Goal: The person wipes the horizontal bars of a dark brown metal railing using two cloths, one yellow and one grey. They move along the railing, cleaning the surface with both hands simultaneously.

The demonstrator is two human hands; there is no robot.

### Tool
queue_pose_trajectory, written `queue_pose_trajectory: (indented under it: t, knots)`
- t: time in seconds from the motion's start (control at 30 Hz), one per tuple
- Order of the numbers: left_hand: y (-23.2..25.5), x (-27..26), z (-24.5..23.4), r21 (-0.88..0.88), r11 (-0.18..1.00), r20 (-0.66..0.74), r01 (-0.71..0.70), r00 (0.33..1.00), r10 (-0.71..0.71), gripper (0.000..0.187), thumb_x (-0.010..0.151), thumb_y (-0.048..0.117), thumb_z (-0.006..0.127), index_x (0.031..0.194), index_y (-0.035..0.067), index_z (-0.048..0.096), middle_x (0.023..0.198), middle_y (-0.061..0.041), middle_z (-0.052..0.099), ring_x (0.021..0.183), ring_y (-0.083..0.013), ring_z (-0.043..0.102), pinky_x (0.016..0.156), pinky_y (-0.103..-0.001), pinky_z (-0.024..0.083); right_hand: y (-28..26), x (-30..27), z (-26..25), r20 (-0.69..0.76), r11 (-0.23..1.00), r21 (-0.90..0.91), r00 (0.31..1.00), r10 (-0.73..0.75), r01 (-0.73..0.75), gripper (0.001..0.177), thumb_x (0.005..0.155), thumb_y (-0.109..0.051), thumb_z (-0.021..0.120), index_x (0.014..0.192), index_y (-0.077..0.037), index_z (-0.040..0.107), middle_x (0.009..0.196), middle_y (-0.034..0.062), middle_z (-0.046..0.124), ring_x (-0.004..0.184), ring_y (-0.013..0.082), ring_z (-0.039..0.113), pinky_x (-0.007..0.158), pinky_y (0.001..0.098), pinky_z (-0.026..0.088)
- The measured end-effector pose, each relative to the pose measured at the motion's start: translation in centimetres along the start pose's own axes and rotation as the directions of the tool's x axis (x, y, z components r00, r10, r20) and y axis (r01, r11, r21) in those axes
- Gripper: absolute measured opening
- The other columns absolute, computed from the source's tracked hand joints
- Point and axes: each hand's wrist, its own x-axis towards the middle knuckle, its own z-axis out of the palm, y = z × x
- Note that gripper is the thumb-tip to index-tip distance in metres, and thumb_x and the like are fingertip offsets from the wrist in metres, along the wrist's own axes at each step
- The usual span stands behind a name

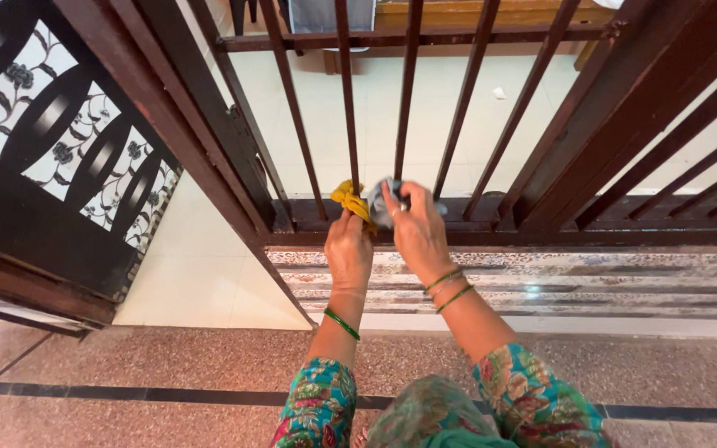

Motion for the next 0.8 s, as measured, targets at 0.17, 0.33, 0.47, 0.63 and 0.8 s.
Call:
queue_pose_trajectory:
  t: [0.17,0.33,0.47,0.63,0.8]
  knots:
    - [0.2,-0.8,-0.6,-0.017,0.994,0.099,0.104,0.990,-0.102,0.013,0.081,-0.003,0.072,0.093,-0.001,0.067,0.101,-0.018,0.074,0.089,-0.0373,0.070,0.077,-0.046,0.058,1.4,-4.5,2.6,0.138,0.999,0.007,0.990,0.032,-0.034,0.021,0.088,0.001,0.068,0.108,0.001,0.074,0.117,0.0175,0.056,0.109,0.0346,0.058,0.086,0.0436,0.052]
    - [1.8,-0.2,-2.2,-0.054,0.994,-0.027,0.098,0.995,-0.100,0.019,0.076,-0.003,0.075,0.094,-0.002,0.069,0.112,-0.022,0.073,0.088,-0.0367,0.070,0.075,-0.045,0.058,2.7,-6.0,1.5,0.195,0.990,0.055,0.974,0.114,-0.127,0.041,0.081,0.009,0.063,0.115,-0.008,0.077,0.114,0.0118,0.060,0.109,0.0295,0.059,0.091,0.0398,0.053]
    - [3.5,0.4,-1.8,-0.061,0.995,-0.134,-0.078,0.989,0.069,0.027,0.082,-0.003,0.074,0.108,-0.002,0.072,0.120,-0.025,0.070,0.098,-0.0354,0.072,0.086,-0.043,0.061,2.4,-4.8,-2.2,-0.103,0.994,0.056,0.990,0.096,-0.090,0.059,0.076,0.015,0.060,0.125,-0.014,0.077,0.116,0.0120,0.059,0.111,0.0301,0.057,0.097,0.0426,0.050]
    - [5.1,1.3,0.6,-0.103,0.985,0.019,-0.137,0.990,0.140,0.022,0.080,-0.002,0.075,0.101,-0.002,0.073,0.117,-0.028,0.070,0.100,-0.0381,0.070,0.089,-0.044,0.060,2.3,0.6,-6.9,-0.316,0.991,-0.112,0.948,0.033,-0.072,0.069,0.073,0.016,0.060,0.134,-0.014,0.073,0.117,0.0118,0.055,0.115,0.0338,0.056,0.102,0.0463,0.048]
    - [4.8,0.5,2.0,-0.075,0.997,0.137,-0.022,0.990,0.032,0.016,0.073,-0.004,0.072,0.089,-0.001,0.071,0.103,-0.021,0.073,0.098,-0.0389,0.069,0.088,-0.046,0.058,3.0,1.7,-7.2,-0.143,0.999,-0.039,0.990,0.021,-0.027,0.069,0.072,0.017,0.060,0.132,-0.013,0.074,0.122,0.0148,0.057,0.113,0.0347,0.057,0.099,0.0440,0.049]
